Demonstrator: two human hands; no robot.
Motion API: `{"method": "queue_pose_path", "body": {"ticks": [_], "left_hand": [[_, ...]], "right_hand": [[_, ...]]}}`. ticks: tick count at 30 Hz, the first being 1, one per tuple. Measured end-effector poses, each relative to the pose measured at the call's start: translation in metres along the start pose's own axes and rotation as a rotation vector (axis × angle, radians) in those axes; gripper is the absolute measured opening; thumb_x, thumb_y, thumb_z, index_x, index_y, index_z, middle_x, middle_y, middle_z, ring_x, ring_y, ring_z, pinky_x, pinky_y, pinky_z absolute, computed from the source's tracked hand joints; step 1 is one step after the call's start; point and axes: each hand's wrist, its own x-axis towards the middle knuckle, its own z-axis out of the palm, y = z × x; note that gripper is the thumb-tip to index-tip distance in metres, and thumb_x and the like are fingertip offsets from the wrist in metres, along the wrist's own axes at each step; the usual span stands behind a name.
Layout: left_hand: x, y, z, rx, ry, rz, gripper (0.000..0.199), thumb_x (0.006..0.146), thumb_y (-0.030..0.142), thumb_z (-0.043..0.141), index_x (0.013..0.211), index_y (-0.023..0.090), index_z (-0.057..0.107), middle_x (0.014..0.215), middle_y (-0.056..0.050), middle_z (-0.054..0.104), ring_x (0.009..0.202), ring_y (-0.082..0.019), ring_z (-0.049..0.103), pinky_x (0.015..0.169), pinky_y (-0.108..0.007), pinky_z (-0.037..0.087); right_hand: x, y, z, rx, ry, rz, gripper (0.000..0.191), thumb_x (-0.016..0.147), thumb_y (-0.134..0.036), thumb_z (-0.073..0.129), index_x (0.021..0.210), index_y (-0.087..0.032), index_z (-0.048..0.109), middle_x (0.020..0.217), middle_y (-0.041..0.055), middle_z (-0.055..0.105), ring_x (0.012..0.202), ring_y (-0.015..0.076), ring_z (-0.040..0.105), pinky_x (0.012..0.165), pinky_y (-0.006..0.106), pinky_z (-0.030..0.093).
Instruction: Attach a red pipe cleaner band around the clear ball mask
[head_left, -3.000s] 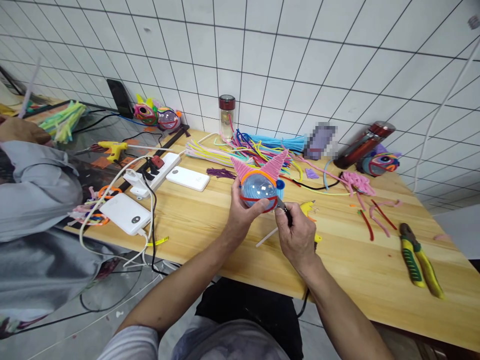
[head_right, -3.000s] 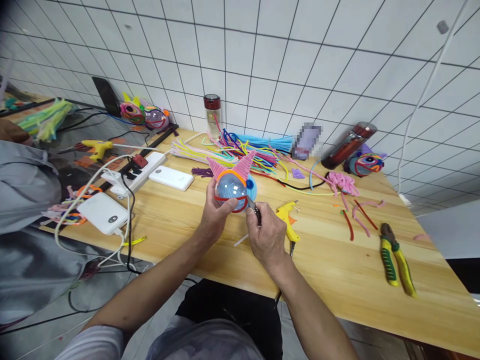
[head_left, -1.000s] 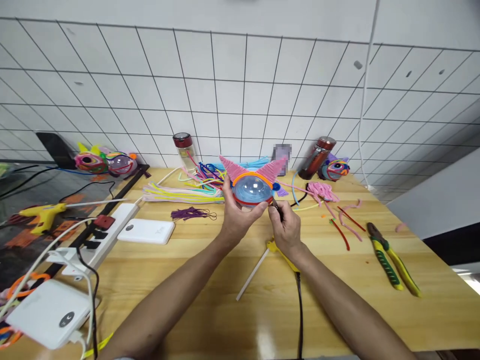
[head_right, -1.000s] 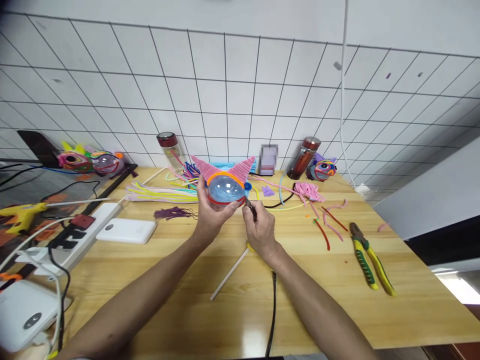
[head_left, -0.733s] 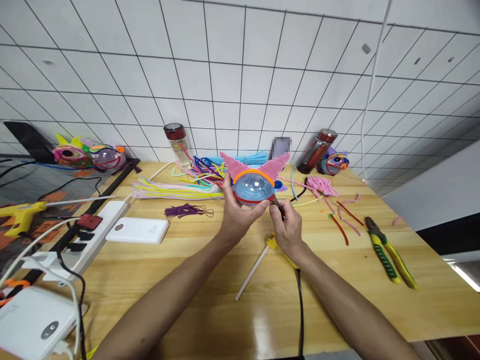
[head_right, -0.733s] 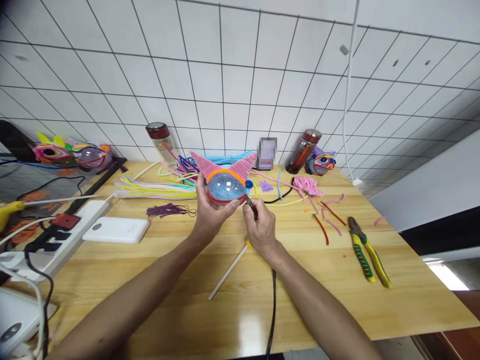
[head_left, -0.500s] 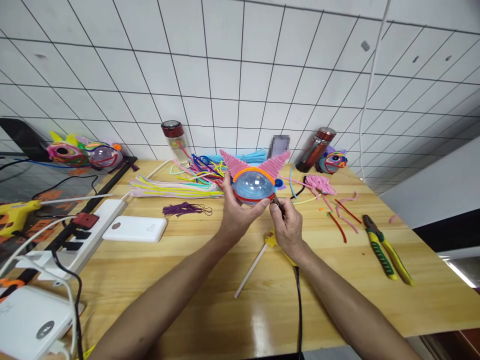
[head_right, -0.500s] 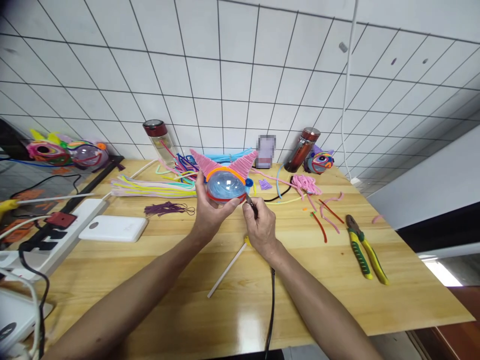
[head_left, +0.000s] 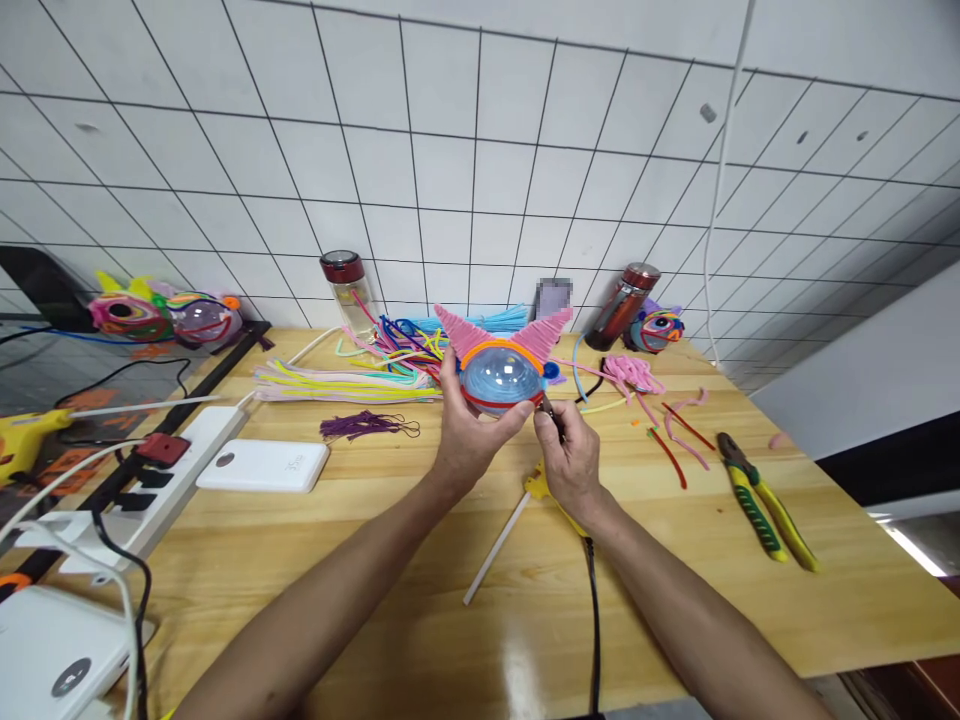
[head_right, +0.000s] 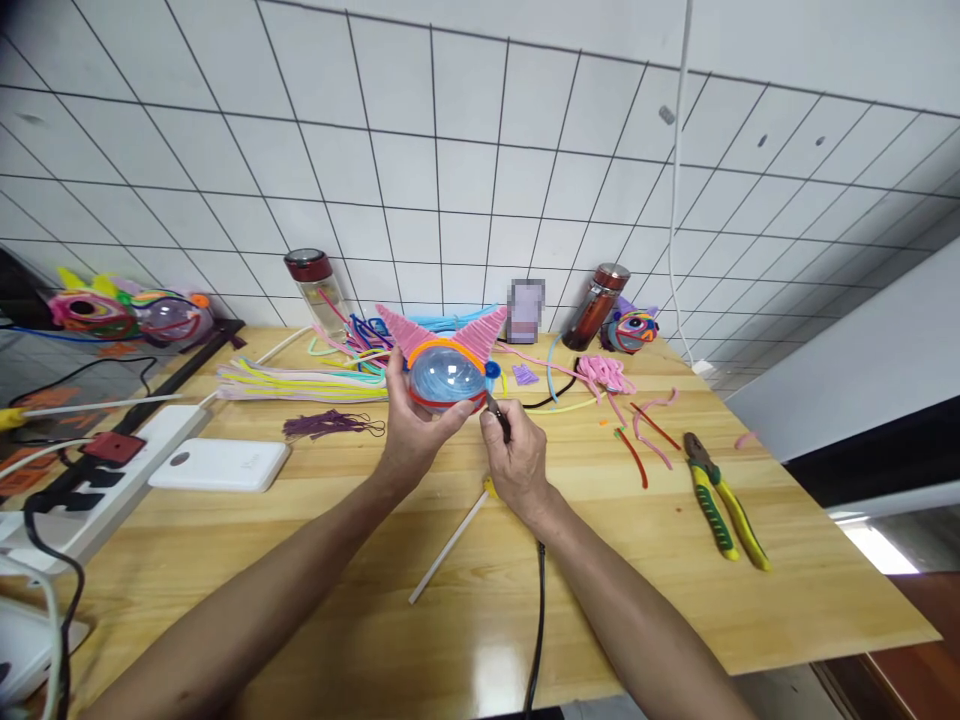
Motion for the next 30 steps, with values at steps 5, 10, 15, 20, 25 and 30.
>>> {"method": "queue_pose_path", "body": {"ticks": [5,10,15,20,25,30], "left_hand": [[0.0010,-0.0001,-0.0009,0.043,0.023,-0.013,0.135,0.073,0.052,0.100,0.177,0.026,0.018,0.174,-0.021,0.041,0.166,-0.036,0.046,0.136,-0.050,0.042],[0.0013,0.0012,-0.0010,0.067,0.046,-0.017,0.136,0.070,0.049,0.103,0.177,0.027,0.021,0.174,-0.020,0.044,0.164,-0.037,0.049,0.136,-0.050,0.042],[0.0016,0.0014,-0.0013,0.080,0.047,-0.023,0.136,0.071,0.049,0.103,0.177,0.028,0.022,0.172,-0.020,0.046,0.164,-0.037,0.049,0.135,-0.048,0.044],[0.0019,0.0017,-0.0017,0.090,0.050,-0.032,0.133,0.072,0.048,0.102,0.176,0.027,0.022,0.171,-0.019,0.047,0.165,-0.036,0.048,0.136,-0.048,0.043],[0.0005,0.0029,-0.0006,0.041,0.046,-0.044,0.132,0.072,0.046,0.101,0.175,0.025,0.021,0.173,-0.022,0.043,0.163,-0.037,0.050,0.135,-0.051,0.043],[0.0008,0.0017,-0.0014,0.055,0.038,-0.048,0.133,0.072,0.046,0.101,0.176,0.025,0.020,0.175,-0.021,0.042,0.164,-0.037,0.049,0.135,-0.050,0.043]], "right_hand": [[-0.0005,0.0014,0.0007,0.009,0.007,-0.010,0.018,0.106,-0.037,0.058,0.092,-0.026,0.060,0.067,-0.0064,0.056,0.057,0.0145,0.048,0.059,0.028,0.038],[-0.0005,0.0011,0.0006,-0.006,-0.008,0.013,0.019,0.106,-0.038,0.058,0.092,-0.025,0.060,0.067,-0.0058,0.057,0.058,0.0148,0.049,0.059,0.029,0.040],[-0.0008,-0.0007,-0.0012,-0.003,-0.005,0.023,0.019,0.106,-0.039,0.058,0.092,-0.026,0.060,0.067,-0.0053,0.058,0.058,0.0152,0.051,0.059,0.029,0.040],[-0.0018,-0.0015,-0.0018,0.006,0.028,-0.013,0.017,0.106,-0.037,0.058,0.094,-0.025,0.061,0.068,-0.0057,0.059,0.058,0.0146,0.051,0.059,0.028,0.039],[-0.0007,-0.0025,-0.0007,0.003,-0.008,0.005,0.020,0.107,-0.039,0.058,0.092,-0.025,0.060,0.067,-0.0056,0.057,0.058,0.0147,0.050,0.059,0.028,0.040],[0.0000,-0.0032,-0.0011,-0.006,-0.024,0.029,0.021,0.106,-0.041,0.058,0.093,-0.025,0.061,0.067,-0.0053,0.057,0.058,0.0150,0.049,0.059,0.028,0.041]]}}
